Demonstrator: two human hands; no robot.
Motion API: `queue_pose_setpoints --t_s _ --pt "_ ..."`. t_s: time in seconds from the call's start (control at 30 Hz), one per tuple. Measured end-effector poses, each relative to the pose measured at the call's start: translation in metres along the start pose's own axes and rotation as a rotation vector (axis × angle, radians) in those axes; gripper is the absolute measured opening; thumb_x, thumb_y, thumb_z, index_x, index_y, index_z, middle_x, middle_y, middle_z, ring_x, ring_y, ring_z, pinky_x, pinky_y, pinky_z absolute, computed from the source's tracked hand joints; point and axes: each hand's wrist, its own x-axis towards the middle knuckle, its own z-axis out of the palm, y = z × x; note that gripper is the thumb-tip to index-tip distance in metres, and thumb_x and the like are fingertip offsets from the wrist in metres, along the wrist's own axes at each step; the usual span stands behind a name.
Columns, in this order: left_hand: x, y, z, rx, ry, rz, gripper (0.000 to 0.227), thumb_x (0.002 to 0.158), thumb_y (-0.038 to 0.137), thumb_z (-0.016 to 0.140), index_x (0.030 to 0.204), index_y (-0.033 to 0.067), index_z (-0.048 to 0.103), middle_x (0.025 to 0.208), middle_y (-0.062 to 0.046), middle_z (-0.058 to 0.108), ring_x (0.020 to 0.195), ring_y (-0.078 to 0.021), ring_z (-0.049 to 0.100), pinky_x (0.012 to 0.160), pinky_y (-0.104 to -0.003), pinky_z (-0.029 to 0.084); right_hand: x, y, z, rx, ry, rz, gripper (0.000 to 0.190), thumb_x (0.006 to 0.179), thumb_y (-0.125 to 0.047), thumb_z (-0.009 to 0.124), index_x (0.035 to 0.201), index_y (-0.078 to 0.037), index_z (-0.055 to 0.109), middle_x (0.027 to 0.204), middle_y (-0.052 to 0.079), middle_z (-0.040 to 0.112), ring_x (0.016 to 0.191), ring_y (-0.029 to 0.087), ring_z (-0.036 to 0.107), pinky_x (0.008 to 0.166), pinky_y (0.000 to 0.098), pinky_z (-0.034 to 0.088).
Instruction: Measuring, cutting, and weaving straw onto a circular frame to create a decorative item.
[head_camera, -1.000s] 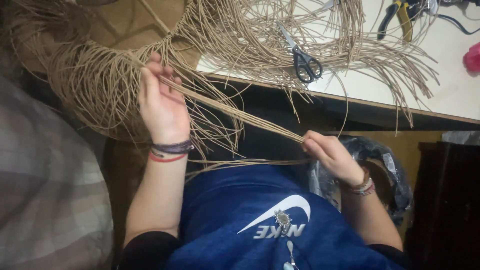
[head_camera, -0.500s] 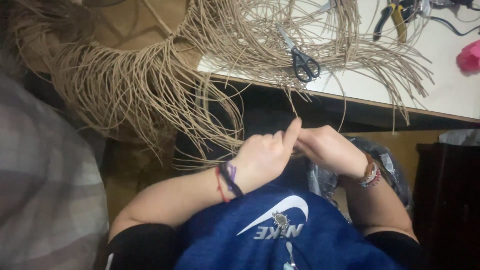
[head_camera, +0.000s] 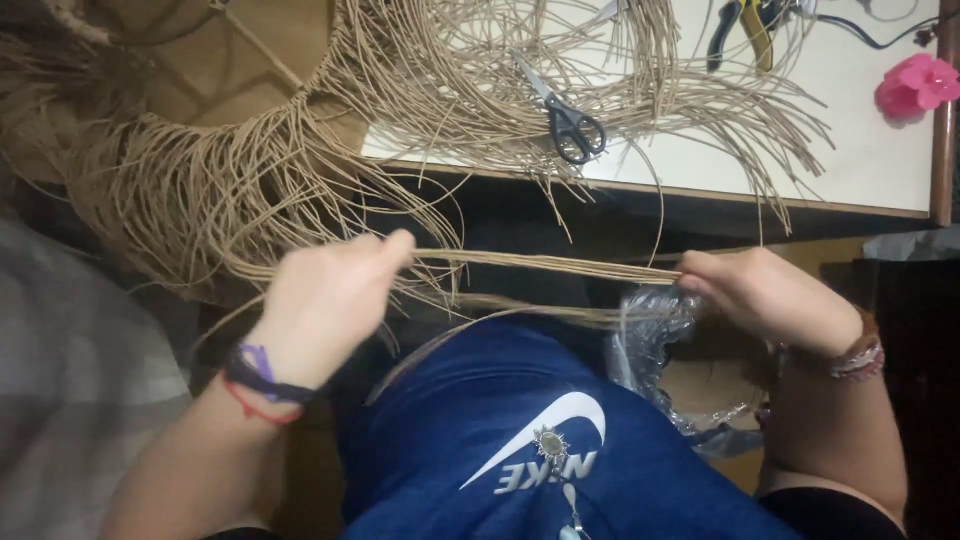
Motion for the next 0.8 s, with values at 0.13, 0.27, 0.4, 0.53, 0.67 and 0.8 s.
queue_pose_setpoints --t_s 0.13,0.27,0.4,0.53,0.67,0.8 --pt "0.005 -0.006 0.011 0.032 -0.040 -0.038 0.010 0.093 0.016 0.057 0.096 0.0260 0.058 0.062 0.003 0.058 0.048 -0.0228 0.064 0.037 -0.039 0.043 0.012 -0.014 0.001 -0.056 -0.037 0.038 0.024 0.103 -0.034 0.053 0.085 -0.017 0.049 0.058 -0.002 0.054 0.047 0.017 0.054 0.052 0.0342 0.047" --pt "0.039 0.055 -0.004 -0.176 -0.112 0.131 0.068 0.079 0.066 0.073 0.125 0.0201 0.054 0.113 -0.009 0.055 0.097 -0.0304 0.058 0.075 -0.053 0.049 0.042 -0.056 0.008 -0.172 0.043 -0.092 0.019 0.103 -0.031 0.056 0.093 -0.015 0.051 0.058 0.002 0.060 0.047 0.027 0.061 0.050 0.0434 0.049" --pt "0.062 0.127 -0.016 -0.904 -0.276 0.194 0.087 0.099 0.017 0.061 0.158 -0.0109 0.003 0.113 -0.037 0.065 0.101 -0.0508 0.069 0.084 -0.056 0.057 0.064 -0.085 0.023 -0.271 0.120 -0.293 0.018 0.099 -0.021 0.051 0.112 -0.012 0.059 0.066 0.000 0.064 0.059 0.033 0.070 0.055 0.0449 0.059" --pt "0.053 0.099 -0.005 -0.642 -0.087 0.200 0.028 0.106 0.029 0.044 0.126 0.0087 0.045 0.074 -0.009 0.072 0.065 -0.0339 0.075 0.057 -0.044 0.059 0.059 -0.093 0.005 -0.118 0.133 -0.303 0.019 0.101 -0.018 0.050 0.114 -0.008 0.060 0.062 0.001 0.063 0.054 0.029 0.070 0.050 0.0430 0.059" --pt "0.036 0.047 0.000 -0.500 -0.125 0.109 0.019 0.108 0.029 0.041 0.106 0.0218 0.058 0.067 -0.004 0.072 0.065 -0.0318 0.075 0.057 -0.044 0.059 0.047 -0.058 0.006 -0.096 0.144 -0.189 0.019 0.099 -0.014 0.050 0.111 -0.009 0.064 0.062 0.003 0.065 0.054 0.028 0.071 0.053 0.0397 0.057" --pt "0.014 -0.004 0.022 -0.260 -0.215 -0.086 0.023 0.109 0.036 0.040 0.101 0.0253 0.059 0.066 -0.003 0.071 0.067 -0.0288 0.076 0.062 -0.043 0.060 0.036 -0.038 0.005 -0.126 0.123 -0.042 0.019 0.101 -0.016 0.049 0.113 -0.008 0.062 0.066 0.010 0.069 0.058 0.034 0.073 0.056 0.0408 0.056"
